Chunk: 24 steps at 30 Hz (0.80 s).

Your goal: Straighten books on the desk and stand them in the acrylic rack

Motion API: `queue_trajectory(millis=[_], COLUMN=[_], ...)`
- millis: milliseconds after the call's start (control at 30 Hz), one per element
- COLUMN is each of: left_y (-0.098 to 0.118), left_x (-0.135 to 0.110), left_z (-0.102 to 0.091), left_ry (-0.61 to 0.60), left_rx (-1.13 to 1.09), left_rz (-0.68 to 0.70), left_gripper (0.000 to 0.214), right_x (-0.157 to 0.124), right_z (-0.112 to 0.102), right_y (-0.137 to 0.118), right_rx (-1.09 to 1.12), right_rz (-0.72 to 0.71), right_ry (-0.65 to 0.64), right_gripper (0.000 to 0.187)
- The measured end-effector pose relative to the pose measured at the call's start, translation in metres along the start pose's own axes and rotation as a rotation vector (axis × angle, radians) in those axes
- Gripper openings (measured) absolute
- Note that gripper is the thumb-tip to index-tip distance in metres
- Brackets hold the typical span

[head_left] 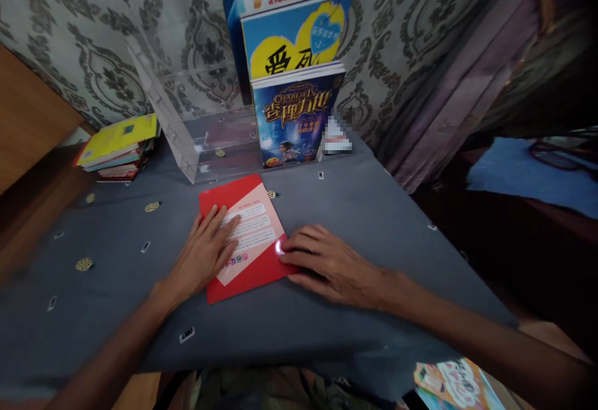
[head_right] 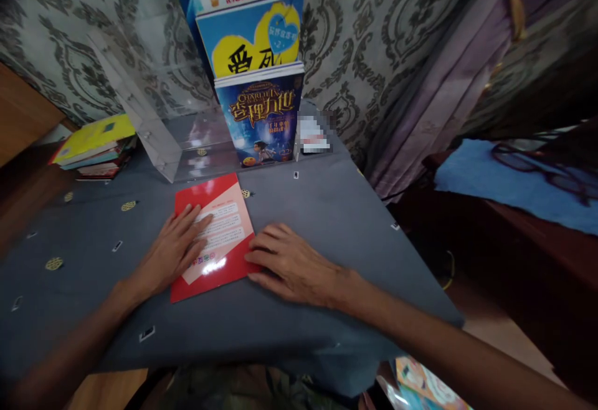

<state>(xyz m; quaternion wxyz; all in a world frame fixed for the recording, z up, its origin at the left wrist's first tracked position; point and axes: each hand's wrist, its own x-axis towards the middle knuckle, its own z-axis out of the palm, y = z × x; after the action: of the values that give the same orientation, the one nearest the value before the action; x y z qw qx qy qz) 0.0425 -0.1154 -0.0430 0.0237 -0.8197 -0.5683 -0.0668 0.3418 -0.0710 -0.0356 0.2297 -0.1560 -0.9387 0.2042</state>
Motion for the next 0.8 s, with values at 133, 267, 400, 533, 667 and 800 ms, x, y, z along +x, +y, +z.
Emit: queue_trajectory(millis=[133,267,400,533,667,800], left_y=[-0.001,-0.001,-0.001,-0.004,-0.007,-0.008], left_x=[-0.001,-0.002,-0.002,-0.002,-0.001,-0.001], left_z=[0.006,0.007,0.006,0.006,0.007,0.006], left_ry=[0.048,0.07,0.075,0.068,0.068,0.054], left_rx=[-0.014,-0.032,-0.045,-0.053,-0.072,-0.088], left_rz=[0.006,-0.006,-0.002,-0.002,-0.009,-0.006], left_gripper=[0.05,0.05,0.05,0.05,0.049,0.049], right_x=[0.016,0.044,0.083,0.112,0.117,0.107], right_z=[0.005,0.012,0.016,0.02,0.027,0.032], right_y=[0.013,0.038,0.066,0.084,0.087,0.08], right_rx=[-0.021,-0.085,-0.138,-0.187,-0.226,-0.268], right_rz=[0.054,0.12,0.192,0.279,0.299,0.333], right_ry=[0.001,-0.037,-0.072,-0.017,-0.004,-0.017], right_gripper=[0.034,0.041,0.046,0.044,0.045,0.047])
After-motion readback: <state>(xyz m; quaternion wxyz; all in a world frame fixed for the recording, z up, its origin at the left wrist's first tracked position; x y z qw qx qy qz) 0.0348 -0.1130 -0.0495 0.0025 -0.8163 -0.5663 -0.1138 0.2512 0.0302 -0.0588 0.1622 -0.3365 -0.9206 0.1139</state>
